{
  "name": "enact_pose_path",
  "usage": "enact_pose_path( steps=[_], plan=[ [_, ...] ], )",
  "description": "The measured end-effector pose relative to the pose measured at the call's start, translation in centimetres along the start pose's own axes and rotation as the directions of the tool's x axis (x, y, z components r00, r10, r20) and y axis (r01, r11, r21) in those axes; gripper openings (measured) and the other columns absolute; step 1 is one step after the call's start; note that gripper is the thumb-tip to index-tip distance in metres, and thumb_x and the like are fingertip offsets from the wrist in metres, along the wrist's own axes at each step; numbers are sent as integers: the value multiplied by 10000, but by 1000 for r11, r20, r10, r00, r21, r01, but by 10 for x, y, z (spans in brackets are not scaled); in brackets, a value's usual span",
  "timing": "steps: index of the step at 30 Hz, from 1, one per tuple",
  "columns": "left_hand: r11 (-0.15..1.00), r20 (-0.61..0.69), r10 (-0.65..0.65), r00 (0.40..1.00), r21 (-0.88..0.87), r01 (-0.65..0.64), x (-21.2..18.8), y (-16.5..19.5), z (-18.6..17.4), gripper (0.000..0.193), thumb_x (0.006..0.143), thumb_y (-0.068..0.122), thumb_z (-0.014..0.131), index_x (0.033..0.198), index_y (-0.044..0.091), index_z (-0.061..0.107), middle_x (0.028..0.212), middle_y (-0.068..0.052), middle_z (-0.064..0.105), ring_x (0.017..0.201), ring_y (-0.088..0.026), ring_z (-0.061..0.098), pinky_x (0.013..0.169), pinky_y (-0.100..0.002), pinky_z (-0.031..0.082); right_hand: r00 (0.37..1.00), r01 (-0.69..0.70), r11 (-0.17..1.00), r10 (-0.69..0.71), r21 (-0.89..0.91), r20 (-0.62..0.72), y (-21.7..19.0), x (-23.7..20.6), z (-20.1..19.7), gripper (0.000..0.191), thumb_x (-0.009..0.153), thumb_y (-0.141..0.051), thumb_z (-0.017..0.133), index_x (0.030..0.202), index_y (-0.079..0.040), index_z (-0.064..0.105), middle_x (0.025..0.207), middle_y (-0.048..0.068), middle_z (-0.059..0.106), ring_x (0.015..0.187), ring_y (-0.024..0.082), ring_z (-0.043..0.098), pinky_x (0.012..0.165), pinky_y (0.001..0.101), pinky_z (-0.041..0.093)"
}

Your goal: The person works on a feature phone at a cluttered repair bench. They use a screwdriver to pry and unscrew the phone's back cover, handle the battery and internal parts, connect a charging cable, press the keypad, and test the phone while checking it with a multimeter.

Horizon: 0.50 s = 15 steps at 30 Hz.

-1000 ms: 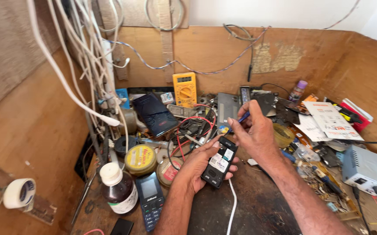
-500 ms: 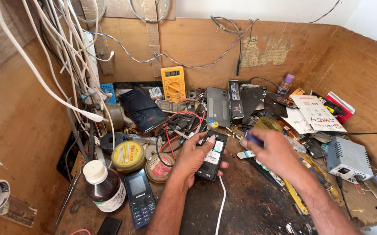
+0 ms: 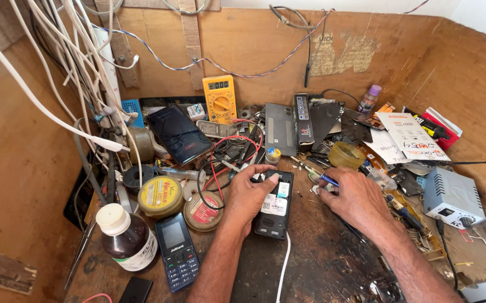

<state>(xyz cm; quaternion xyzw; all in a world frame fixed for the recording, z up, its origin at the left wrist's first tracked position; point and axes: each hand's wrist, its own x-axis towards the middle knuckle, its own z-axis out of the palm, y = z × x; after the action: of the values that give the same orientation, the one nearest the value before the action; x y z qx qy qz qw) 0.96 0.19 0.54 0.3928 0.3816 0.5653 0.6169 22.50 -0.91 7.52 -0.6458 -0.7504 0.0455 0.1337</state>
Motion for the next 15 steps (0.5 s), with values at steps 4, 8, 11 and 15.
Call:
enact_pose_path(
  steps=[4, 8, 11, 15],
  plan=[
    [996, -75, -30, 997, 81, 36, 3, 2, -3, 367, 876, 105, 746, 1215, 5, 645, 832, -100, 767, 667, -144, 726, 511, -259, 569, 998, 19, 999, -17, 27, -65, 3, -1, 2, 258, 849, -268, 738, 1030, -86, 760, 988, 129, 744, 885, 313, 718, 781, 461, 556],
    [980, -121, -84, 989, 167, 104, 1, 8, -4, 365, 847, 140, 749, 1173, 16, 643, 822, -92, 736, 647, -151, 714, 455, -295, 546, 999, -36, 987, 40, 154, -24, 0, 0, 4, 259, 844, -271, 760, 1015, -77, 780, 980, 121, 769, 846, 276, 743, 788, 424, 572],
    [977, -128, -103, 986, 175, 124, 0, 11, -3, 360, 838, 145, 748, 1160, 20, 645, 828, -87, 741, 651, -152, 722, 458, -304, 558, 996, -72, 985, 64, 154, 60, -6, 1, 8, 297, 837, -308, 781, 1031, -83, 786, 994, 96, 775, 841, 244, 745, 787, 409, 576],
    [975, -121, -93, 988, 191, 115, -1, 11, -3, 366, 838, 151, 750, 1163, 24, 643, 832, -82, 744, 656, -145, 727, 467, -301, 564, 996, -38, 991, 26, 132, 90, -13, 1, 14, 325, 842, -327, 783, 1051, -78, 786, 989, 97, 772, 831, 237, 742, 793, 406, 571]
  ],
)
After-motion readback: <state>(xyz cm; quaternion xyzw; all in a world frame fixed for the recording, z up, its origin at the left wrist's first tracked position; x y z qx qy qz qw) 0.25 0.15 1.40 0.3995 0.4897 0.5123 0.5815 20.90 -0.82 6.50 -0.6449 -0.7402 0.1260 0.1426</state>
